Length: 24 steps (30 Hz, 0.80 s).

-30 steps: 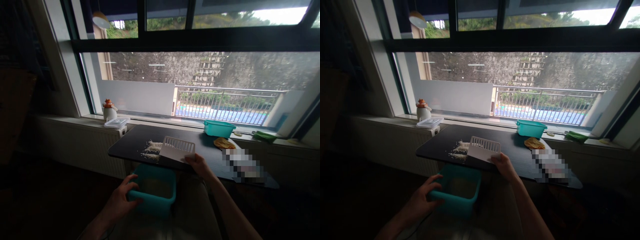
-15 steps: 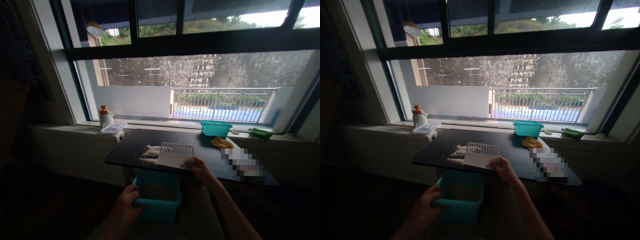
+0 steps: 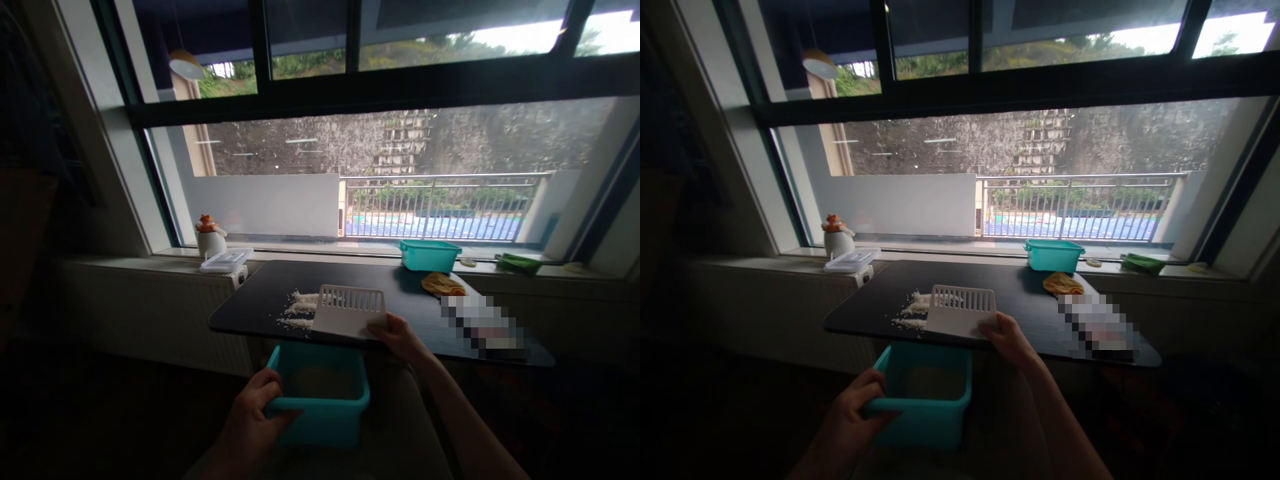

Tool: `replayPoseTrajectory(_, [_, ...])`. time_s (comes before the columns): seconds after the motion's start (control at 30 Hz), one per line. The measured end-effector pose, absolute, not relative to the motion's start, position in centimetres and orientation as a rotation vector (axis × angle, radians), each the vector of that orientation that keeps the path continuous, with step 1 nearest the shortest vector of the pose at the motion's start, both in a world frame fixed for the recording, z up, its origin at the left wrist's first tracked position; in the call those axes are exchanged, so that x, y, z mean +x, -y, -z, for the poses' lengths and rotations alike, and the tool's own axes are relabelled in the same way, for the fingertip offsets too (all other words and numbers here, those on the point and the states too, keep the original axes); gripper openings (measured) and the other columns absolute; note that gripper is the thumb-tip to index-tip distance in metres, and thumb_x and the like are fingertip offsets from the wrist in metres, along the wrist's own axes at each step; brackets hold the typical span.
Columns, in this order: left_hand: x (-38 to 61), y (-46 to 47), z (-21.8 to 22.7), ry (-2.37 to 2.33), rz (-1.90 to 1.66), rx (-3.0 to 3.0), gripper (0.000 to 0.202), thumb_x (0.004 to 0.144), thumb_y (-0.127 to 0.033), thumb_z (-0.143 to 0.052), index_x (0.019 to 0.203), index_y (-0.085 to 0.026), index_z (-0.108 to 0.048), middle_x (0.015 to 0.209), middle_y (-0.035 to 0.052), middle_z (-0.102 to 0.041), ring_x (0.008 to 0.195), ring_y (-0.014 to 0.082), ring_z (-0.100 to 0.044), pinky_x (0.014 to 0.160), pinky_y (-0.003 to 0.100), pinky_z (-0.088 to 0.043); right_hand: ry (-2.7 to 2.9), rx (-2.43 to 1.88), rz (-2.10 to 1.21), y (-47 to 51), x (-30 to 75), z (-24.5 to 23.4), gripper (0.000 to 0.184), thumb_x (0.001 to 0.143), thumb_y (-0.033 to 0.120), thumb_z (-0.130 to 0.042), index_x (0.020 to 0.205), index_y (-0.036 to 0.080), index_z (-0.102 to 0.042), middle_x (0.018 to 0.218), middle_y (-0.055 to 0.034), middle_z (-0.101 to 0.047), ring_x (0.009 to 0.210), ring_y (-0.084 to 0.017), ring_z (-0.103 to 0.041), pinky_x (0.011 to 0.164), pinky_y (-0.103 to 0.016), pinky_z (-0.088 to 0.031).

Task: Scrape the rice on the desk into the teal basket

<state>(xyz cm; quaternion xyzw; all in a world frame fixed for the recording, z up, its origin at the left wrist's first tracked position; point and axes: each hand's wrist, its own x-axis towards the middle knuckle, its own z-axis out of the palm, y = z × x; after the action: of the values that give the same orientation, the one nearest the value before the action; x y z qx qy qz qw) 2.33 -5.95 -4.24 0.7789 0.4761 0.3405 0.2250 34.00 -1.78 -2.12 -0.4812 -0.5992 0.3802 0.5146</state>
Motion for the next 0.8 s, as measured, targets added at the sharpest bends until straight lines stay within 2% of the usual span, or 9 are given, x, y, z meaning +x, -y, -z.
replayPoseTrajectory(0.23, [1.8, 5.7, 4.6, -1.335, -0.927, 2.187, 0.028, 0.073, -0.033, -0.064, 0.055, -0.019, -0.049, 0.084, 0.0037, -0.056, 0.074, 0.0180, -0.061, 0.065, 0.023, -0.047, 1.388, -1.106, -0.867, 0.0, 32.6, 1.7, 0.045, 0.064, 0.049, -0.073, 0.095, 0.016, -0.068, 0.093, -0.0077, -0.073, 0.089, -0.028, -0.067, 0.082, -0.044, -0.053])
replayPoseTrajectory(0.5, [1.6, 5.6, 4.7, -1.346, -0.950, 2.183, 0.033, 0.074, -0.040, -0.064, 0.054, -0.019, -0.049, 0.083, 0.0030, -0.055, 0.071, 0.0174, -0.061, 0.062, 0.022, -0.047, 1.447, -1.129, -0.881, -1.0, 30.0, 1.6, 0.028, 0.068, 0.033, -0.072, 0.090, 0.016, -0.072, 0.088, -0.0053, -0.074, 0.084, -0.026, -0.068, 0.078, -0.041, -0.054])
replayPoseTrajectory(0.8, [1.4, 5.6, 4.8, -1.340, -0.967, 2.172, 0.032, 0.074, -0.037, -0.064, 0.055, -0.019, -0.047, 0.084, 0.0032, -0.054, 0.073, 0.0181, -0.060, 0.067, 0.024, -0.048, 1.413, -1.151, -0.883, -0.7, 30.4, 1.5, 0.030, 0.068, 0.036, -0.072, 0.090, 0.016, -0.071, 0.087, -0.0051, -0.074, 0.085, -0.026, -0.067, 0.081, -0.044, -0.054])
